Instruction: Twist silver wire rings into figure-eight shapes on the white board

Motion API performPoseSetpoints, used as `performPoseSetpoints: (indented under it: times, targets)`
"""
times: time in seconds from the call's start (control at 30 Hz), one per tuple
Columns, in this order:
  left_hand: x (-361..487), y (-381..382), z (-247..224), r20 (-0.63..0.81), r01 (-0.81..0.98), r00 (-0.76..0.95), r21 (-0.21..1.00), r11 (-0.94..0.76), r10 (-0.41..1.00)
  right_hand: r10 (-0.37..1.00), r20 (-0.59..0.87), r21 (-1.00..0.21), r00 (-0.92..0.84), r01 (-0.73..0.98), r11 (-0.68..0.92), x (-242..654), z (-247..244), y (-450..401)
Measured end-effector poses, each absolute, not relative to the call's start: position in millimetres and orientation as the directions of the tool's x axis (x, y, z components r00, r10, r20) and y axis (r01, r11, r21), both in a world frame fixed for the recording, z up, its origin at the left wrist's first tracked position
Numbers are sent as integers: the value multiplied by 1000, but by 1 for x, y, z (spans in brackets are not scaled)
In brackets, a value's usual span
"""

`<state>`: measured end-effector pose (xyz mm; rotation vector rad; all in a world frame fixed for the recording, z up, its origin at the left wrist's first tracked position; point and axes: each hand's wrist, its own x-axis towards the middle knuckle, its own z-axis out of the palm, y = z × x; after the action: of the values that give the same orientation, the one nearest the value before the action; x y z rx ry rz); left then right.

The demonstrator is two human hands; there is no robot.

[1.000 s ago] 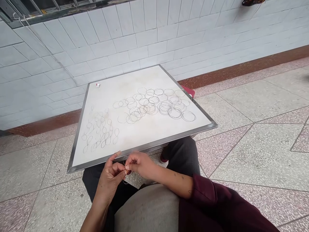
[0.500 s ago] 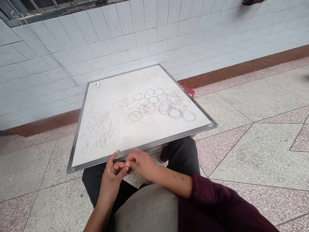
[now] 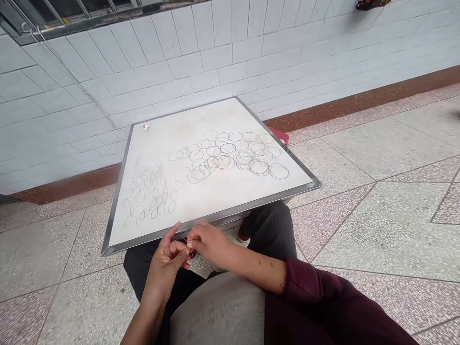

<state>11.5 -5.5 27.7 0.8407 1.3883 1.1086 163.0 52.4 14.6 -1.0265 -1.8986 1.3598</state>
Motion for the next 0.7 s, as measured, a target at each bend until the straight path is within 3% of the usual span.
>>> performPoseSetpoints:
  times: [0.17,0.4,0.7]
  targets:
    - [15,-9,31,-294,-100,-184,955,279,938,872,18,-941,-489,285,179,160,17,50]
    - [13,-8,33,-449,-409,-59,826,388,892,817,-85,-996,-570,26,-85,167,14,61]
    - [9,-7,30,-497,-472,24,759,449,867,801,-47,-994,-596,-48,-94,168,15,62]
